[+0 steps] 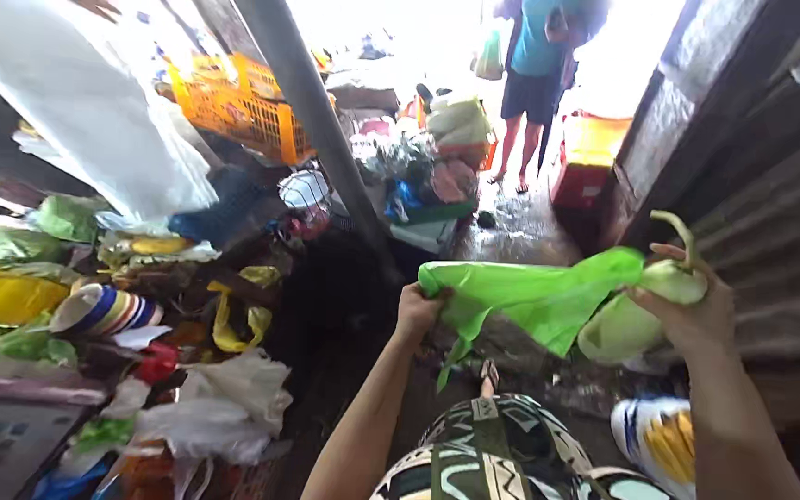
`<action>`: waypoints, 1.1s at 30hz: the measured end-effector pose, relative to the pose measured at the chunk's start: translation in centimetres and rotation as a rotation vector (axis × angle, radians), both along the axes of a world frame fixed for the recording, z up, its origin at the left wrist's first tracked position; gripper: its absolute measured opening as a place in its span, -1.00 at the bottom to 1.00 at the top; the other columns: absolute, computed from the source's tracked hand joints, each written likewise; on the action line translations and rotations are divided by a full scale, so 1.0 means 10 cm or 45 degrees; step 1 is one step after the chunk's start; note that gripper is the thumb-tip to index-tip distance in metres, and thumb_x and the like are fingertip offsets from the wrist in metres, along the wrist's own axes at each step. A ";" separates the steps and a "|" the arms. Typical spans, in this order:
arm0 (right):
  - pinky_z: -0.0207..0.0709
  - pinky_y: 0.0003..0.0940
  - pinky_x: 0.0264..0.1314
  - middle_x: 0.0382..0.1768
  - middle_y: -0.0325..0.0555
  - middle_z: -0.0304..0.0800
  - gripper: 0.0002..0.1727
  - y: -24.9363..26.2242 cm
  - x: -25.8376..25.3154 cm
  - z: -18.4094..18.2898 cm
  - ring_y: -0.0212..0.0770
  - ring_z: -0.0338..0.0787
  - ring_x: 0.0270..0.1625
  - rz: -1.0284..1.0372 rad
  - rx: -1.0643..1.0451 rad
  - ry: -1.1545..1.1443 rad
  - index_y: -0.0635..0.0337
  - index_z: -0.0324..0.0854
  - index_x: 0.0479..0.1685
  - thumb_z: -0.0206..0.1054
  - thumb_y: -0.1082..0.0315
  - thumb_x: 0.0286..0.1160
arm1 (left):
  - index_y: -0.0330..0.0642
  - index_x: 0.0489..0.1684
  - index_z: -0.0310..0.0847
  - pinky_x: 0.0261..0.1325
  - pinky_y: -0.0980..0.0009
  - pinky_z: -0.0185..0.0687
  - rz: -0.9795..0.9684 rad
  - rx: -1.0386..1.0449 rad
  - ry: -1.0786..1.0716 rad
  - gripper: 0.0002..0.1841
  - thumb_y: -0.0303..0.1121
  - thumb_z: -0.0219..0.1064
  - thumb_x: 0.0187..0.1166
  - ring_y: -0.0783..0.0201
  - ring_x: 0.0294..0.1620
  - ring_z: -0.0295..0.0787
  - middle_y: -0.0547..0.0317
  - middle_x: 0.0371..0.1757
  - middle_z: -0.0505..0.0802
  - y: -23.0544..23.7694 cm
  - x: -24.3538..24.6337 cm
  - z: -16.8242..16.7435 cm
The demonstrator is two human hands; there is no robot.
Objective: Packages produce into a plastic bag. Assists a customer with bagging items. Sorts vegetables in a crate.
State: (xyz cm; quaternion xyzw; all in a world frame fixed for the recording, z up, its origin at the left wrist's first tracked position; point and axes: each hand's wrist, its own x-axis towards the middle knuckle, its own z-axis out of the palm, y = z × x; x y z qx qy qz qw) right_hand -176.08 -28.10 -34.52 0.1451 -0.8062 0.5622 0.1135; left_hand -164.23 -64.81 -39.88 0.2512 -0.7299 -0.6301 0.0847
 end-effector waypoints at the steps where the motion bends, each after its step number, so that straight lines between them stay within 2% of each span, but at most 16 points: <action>1: 0.78 -0.39 0.11 0.09 -0.10 0.82 0.04 -0.02 -0.22 0.02 -0.39 0.84 -0.01 0.065 0.005 0.036 0.31 0.44 0.53 0.68 0.10 -0.22 | -0.26 -0.22 0.84 0.00 0.22 0.85 0.081 -0.084 -0.040 -0.77 -0.35 0.67 0.28 0.32 -0.25 0.90 0.14 -0.29 0.94 -0.09 -0.23 -0.08; 3: 0.81 -0.34 0.03 -0.01 -0.08 0.84 0.11 -0.07 -0.58 0.10 -0.37 0.85 -0.12 0.256 0.079 0.071 0.31 0.41 0.57 0.69 -0.04 -0.19 | -0.24 -0.19 0.85 0.09 0.11 0.84 0.131 -0.178 -0.115 -0.64 -0.20 0.73 0.19 0.26 -0.18 0.92 0.10 -0.25 0.95 -0.12 -0.68 -0.12; 4: 0.80 -0.34 0.03 -0.02 -0.09 0.84 0.12 -0.11 -0.75 0.14 -0.39 0.84 -0.12 0.363 0.127 0.081 0.28 0.42 0.58 0.69 -0.11 -0.18 | -0.28 -0.09 0.81 0.15 0.08 0.81 0.107 -0.152 -0.128 -0.55 -0.18 0.76 0.15 0.21 -0.12 0.92 0.05 -0.20 0.94 -0.03 -0.93 -0.05; 6: 0.80 -0.34 0.02 -0.04 -0.13 0.86 0.13 -0.26 -1.03 0.17 -0.41 0.84 -0.12 0.545 0.191 0.076 0.19 0.46 0.59 0.70 -0.15 -0.20 | -0.36 0.15 0.67 0.22 0.14 0.82 -0.004 0.068 -0.072 -0.40 -0.26 0.78 0.15 0.20 -0.03 0.90 -0.02 -0.07 0.92 0.35 -1.41 0.18; 9: 0.79 -0.42 0.06 -0.05 -0.22 0.88 0.08 -0.48 -1.45 0.09 -0.48 0.85 -0.09 0.683 0.186 -0.001 0.14 0.50 0.57 0.73 -0.02 -0.26 | -0.38 0.12 0.68 0.14 0.18 0.83 -0.270 0.392 -0.056 -0.58 -0.33 0.62 0.39 0.22 -0.09 0.89 0.00 -0.11 0.91 0.95 -2.07 0.45; 11: 0.75 -0.48 0.24 0.09 -0.27 0.87 -0.02 -0.59 -1.75 -0.04 -0.49 0.83 0.09 0.727 0.070 -0.036 0.17 0.58 0.46 0.77 0.04 -0.22 | -0.39 0.12 0.68 0.15 0.22 0.80 -0.416 0.545 -0.009 -0.69 -0.36 0.46 0.56 0.26 -0.07 0.86 0.02 -0.10 0.89 1.15 -2.45 0.47; 12: 0.76 -0.45 0.24 0.10 -0.26 0.87 -0.09 -0.62 -1.91 -0.12 -0.45 0.84 0.10 0.715 0.000 -0.061 0.18 0.62 0.39 0.77 0.08 -0.22 | -0.41 0.10 0.67 0.15 0.24 0.79 -0.442 0.610 0.036 -0.73 -0.41 0.43 0.56 0.28 -0.08 0.85 0.03 -0.11 0.88 1.19 -2.63 0.43; 15: 0.81 -0.41 0.07 -0.07 -0.26 0.90 -0.31 -0.67 -2.39 -0.34 -0.38 0.87 -0.04 0.584 -0.109 -0.094 0.16 0.70 0.10 0.74 0.11 -0.19 | -0.43 0.01 0.68 0.12 0.26 0.81 -0.411 0.691 0.045 -0.73 -0.52 0.53 0.43 0.28 -0.12 0.86 0.04 -0.15 0.89 1.14 -3.17 0.25; 17: 0.81 -0.47 -0.01 -0.17 -0.31 0.90 -0.39 -0.68 -2.73 -0.46 -0.44 0.87 -0.12 0.533 -0.132 -0.094 0.12 0.72 -0.01 0.72 0.10 -0.20 | -0.41 0.00 0.68 0.14 0.25 0.83 -0.392 0.731 0.009 -0.71 -0.54 0.58 0.37 0.28 -0.11 0.88 0.07 -0.16 0.90 1.08 -3.52 0.19; 19: 0.80 -0.47 -0.01 -0.16 -0.31 0.90 -0.36 -0.71 -3.08 -0.55 -0.44 0.87 -0.11 0.541 -0.136 -0.114 0.11 0.72 0.01 0.73 0.10 -0.23 | -0.40 0.00 0.69 0.18 0.27 0.81 -0.438 0.705 0.009 -0.70 -0.55 0.59 0.35 0.31 -0.08 0.88 0.09 -0.15 0.91 1.01 -3.88 0.14; 22: 0.77 -0.40 0.24 0.13 -0.17 0.85 -0.10 -0.83 -3.65 -0.57 -0.38 0.83 0.12 0.620 -0.060 -0.127 0.21 0.61 0.37 0.78 0.11 -0.22 | -0.40 0.00 0.71 0.18 0.28 0.80 -0.502 0.565 0.063 -0.69 -0.50 0.59 0.35 0.33 -0.07 0.88 0.08 -0.14 0.92 0.90 -4.51 0.04; 23: 0.76 -0.40 0.26 0.14 -0.17 0.85 -0.08 -0.87 -3.83 -0.56 -0.39 0.83 0.14 0.622 -0.025 -0.130 0.22 0.60 0.39 0.78 0.13 -0.22 | -0.39 0.02 0.69 0.17 0.30 0.81 -0.523 0.549 0.096 -0.71 -0.50 0.57 0.39 0.34 -0.08 0.87 0.10 -0.14 0.91 0.86 -4.72 0.02; 27: 0.78 -0.54 0.01 -0.18 -0.32 0.89 -0.32 -1.06 -4.50 -0.43 -0.53 0.84 -0.12 0.462 0.055 -0.162 0.16 0.69 0.03 0.74 0.13 -0.29 | -0.38 0.06 0.67 0.12 0.32 0.82 -0.593 0.524 0.174 -0.62 -0.54 0.63 0.29 0.36 -0.14 0.87 0.13 -0.18 0.91 0.66 -5.48 0.13; 29: 0.78 -0.55 0.03 -0.17 -0.34 0.89 -0.33 -1.06 -4.83 -0.40 -0.54 0.85 -0.11 0.449 0.000 -0.155 0.17 0.69 0.03 0.75 0.12 -0.24 | -0.38 0.14 0.63 0.11 0.31 0.83 -0.656 0.578 0.187 -0.55 -0.58 0.62 0.26 0.35 -0.14 0.88 0.14 -0.16 0.92 0.56 -5.80 0.27; 31: 0.78 -0.55 0.06 -0.14 -0.36 0.90 -0.33 -1.03 -5.16 -0.41 -0.53 0.85 -0.08 0.438 -0.074 -0.123 0.14 0.71 0.06 0.76 0.10 -0.19 | -0.34 0.20 0.54 0.13 0.29 0.80 -0.759 0.696 0.229 -0.56 -0.58 0.53 0.33 0.34 -0.08 0.85 0.16 -0.10 0.88 0.42 -6.08 0.39; 33: 0.77 -0.56 0.09 -0.11 -0.39 0.90 -0.29 -0.98 -5.45 -0.41 -0.55 0.85 -0.06 0.353 -0.130 -0.128 0.13 0.71 0.09 0.77 0.07 -0.22 | -0.14 0.30 0.44 0.25 0.23 0.74 -0.834 0.959 0.397 -0.58 -0.45 0.41 0.49 0.33 0.06 0.81 0.24 0.04 0.84 0.27 -6.26 0.48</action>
